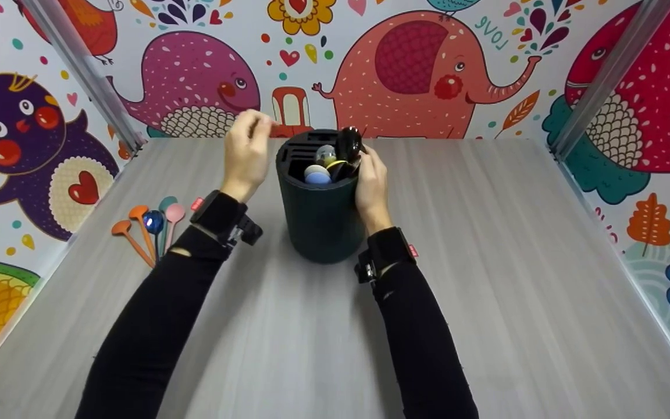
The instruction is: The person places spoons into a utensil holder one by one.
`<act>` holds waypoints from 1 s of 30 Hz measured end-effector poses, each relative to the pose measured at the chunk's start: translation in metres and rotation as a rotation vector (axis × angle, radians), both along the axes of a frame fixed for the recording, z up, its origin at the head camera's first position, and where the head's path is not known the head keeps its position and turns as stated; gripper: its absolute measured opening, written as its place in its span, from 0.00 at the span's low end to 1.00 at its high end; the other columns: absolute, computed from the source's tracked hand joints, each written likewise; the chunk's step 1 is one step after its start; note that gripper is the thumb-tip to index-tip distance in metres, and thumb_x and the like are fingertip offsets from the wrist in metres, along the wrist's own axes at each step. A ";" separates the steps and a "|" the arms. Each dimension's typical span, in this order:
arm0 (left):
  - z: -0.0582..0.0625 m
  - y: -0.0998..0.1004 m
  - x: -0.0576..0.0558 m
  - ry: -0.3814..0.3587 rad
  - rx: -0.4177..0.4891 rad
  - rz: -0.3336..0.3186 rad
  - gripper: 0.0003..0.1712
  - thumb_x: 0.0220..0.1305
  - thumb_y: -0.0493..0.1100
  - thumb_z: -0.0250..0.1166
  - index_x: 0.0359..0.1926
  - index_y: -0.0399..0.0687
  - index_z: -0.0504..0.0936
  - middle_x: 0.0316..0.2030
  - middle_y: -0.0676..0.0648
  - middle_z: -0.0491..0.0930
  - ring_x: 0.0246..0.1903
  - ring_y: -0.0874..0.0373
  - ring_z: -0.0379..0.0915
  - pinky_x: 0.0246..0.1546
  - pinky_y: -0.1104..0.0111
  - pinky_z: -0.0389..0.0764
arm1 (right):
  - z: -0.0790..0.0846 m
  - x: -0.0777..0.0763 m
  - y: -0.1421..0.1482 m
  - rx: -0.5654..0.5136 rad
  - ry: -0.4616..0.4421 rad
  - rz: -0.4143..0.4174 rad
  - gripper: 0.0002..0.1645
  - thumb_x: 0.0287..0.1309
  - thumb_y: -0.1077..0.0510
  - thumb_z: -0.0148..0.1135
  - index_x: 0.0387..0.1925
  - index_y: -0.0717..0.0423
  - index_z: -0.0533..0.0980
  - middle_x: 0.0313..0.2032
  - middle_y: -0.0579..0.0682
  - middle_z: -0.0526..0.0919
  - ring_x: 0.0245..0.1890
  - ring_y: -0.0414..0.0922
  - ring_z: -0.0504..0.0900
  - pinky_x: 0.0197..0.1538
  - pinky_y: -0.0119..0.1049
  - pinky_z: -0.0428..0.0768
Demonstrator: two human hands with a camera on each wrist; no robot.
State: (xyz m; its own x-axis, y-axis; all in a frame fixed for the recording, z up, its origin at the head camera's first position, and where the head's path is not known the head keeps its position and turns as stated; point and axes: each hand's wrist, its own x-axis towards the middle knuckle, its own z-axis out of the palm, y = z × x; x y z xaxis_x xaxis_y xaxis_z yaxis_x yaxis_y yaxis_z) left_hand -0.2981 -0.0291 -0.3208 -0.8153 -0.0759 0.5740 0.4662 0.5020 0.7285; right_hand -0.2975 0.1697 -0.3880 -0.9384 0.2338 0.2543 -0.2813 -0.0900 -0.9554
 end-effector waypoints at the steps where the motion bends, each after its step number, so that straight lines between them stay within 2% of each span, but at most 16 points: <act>1: 0.000 -0.005 -0.001 -0.003 -0.005 0.011 0.16 0.74 0.43 0.48 0.40 0.40 0.80 0.40 0.42 0.79 0.45 0.51 0.73 0.52 0.62 0.73 | 0.000 0.000 0.000 -0.001 0.003 0.001 0.20 0.73 0.55 0.37 0.45 0.52 0.78 0.35 0.38 0.80 0.43 0.37 0.75 0.53 0.30 0.72; 9: -0.005 -0.043 -0.009 -0.059 -0.012 0.117 0.16 0.74 0.45 0.49 0.45 0.40 0.80 0.46 0.41 0.78 0.48 0.51 0.72 0.56 0.60 0.72 | -0.001 0.000 0.001 0.017 0.006 -0.003 0.22 0.74 0.55 0.37 0.51 0.57 0.77 0.38 0.38 0.81 0.46 0.37 0.75 0.55 0.29 0.71; 13: -0.004 -0.065 -0.010 -0.098 -0.055 0.188 0.16 0.73 0.48 0.50 0.48 0.42 0.79 0.49 0.42 0.76 0.52 0.51 0.71 0.59 0.59 0.70 | 0.000 0.001 0.000 0.027 0.005 -0.004 0.22 0.74 0.55 0.38 0.51 0.57 0.77 0.38 0.38 0.81 0.46 0.37 0.75 0.55 0.29 0.71; 15: -0.003 -0.075 -0.011 -0.132 -0.089 0.224 0.18 0.74 0.51 0.50 0.51 0.45 0.77 0.54 0.42 0.76 0.55 0.51 0.70 0.62 0.58 0.69 | 0.000 0.001 0.000 0.024 0.005 -0.004 0.21 0.74 0.54 0.38 0.50 0.56 0.78 0.38 0.37 0.81 0.46 0.37 0.75 0.55 0.29 0.71; 17: -0.003 -0.086 -0.013 -0.172 -0.115 0.255 0.23 0.74 0.55 0.48 0.59 0.48 0.74 0.62 0.43 0.72 0.62 0.51 0.67 0.68 0.56 0.64 | 0.001 0.001 0.000 0.019 0.007 -0.006 0.21 0.73 0.54 0.39 0.50 0.55 0.78 0.38 0.37 0.81 0.46 0.37 0.75 0.55 0.30 0.71; 19: -0.003 -0.097 -0.015 -0.228 -0.127 0.278 0.30 0.75 0.60 0.44 0.68 0.51 0.66 0.72 0.42 0.63 0.71 0.49 0.59 0.74 0.51 0.56 | 0.001 0.001 0.001 0.018 0.006 -0.005 0.21 0.73 0.54 0.39 0.48 0.54 0.78 0.37 0.37 0.81 0.46 0.37 0.75 0.55 0.30 0.71; 21: -0.006 -0.108 -0.016 -0.286 -0.131 0.302 0.37 0.74 0.66 0.40 0.76 0.56 0.55 0.79 0.42 0.47 0.77 0.46 0.46 0.77 0.45 0.45 | 0.002 0.000 0.001 0.017 0.003 -0.004 0.21 0.73 0.54 0.38 0.47 0.53 0.79 0.37 0.37 0.81 0.45 0.37 0.75 0.54 0.30 0.71; 24: -0.012 -0.126 -0.018 -0.379 -0.172 0.355 0.45 0.70 0.74 0.35 0.80 0.63 0.37 0.79 0.43 0.24 0.80 0.44 0.25 0.75 0.40 0.31 | 0.001 0.000 0.001 0.009 0.002 0.001 0.20 0.74 0.54 0.38 0.45 0.51 0.79 0.36 0.38 0.81 0.44 0.37 0.75 0.54 0.30 0.71; 27: -0.022 -0.146 -0.018 -0.454 -0.251 0.423 0.50 0.66 0.79 0.33 0.78 0.66 0.26 0.75 0.45 0.13 0.77 0.43 0.13 0.72 0.39 0.23 | 0.000 0.000 0.001 0.005 0.004 0.005 0.20 0.73 0.54 0.38 0.44 0.51 0.79 0.35 0.38 0.81 0.44 0.38 0.75 0.53 0.30 0.71; 30: -0.033 -0.165 -0.018 -0.524 -0.338 0.475 0.53 0.63 0.82 0.31 0.76 0.65 0.21 0.73 0.43 0.10 0.76 0.41 0.09 0.70 0.38 0.19 | 0.000 0.000 0.000 0.005 0.003 0.004 0.19 0.73 0.55 0.39 0.43 0.51 0.79 0.35 0.38 0.81 0.43 0.38 0.75 0.53 0.30 0.71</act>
State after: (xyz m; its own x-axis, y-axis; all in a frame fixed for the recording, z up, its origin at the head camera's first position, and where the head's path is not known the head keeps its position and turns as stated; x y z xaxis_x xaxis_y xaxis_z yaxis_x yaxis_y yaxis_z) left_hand -0.3156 -0.1946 -0.3535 -0.9102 -0.3744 0.1772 -0.2170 0.7954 0.5660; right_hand -0.2971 0.1701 -0.3884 -0.9386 0.2286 0.2586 -0.2842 -0.0868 -0.9548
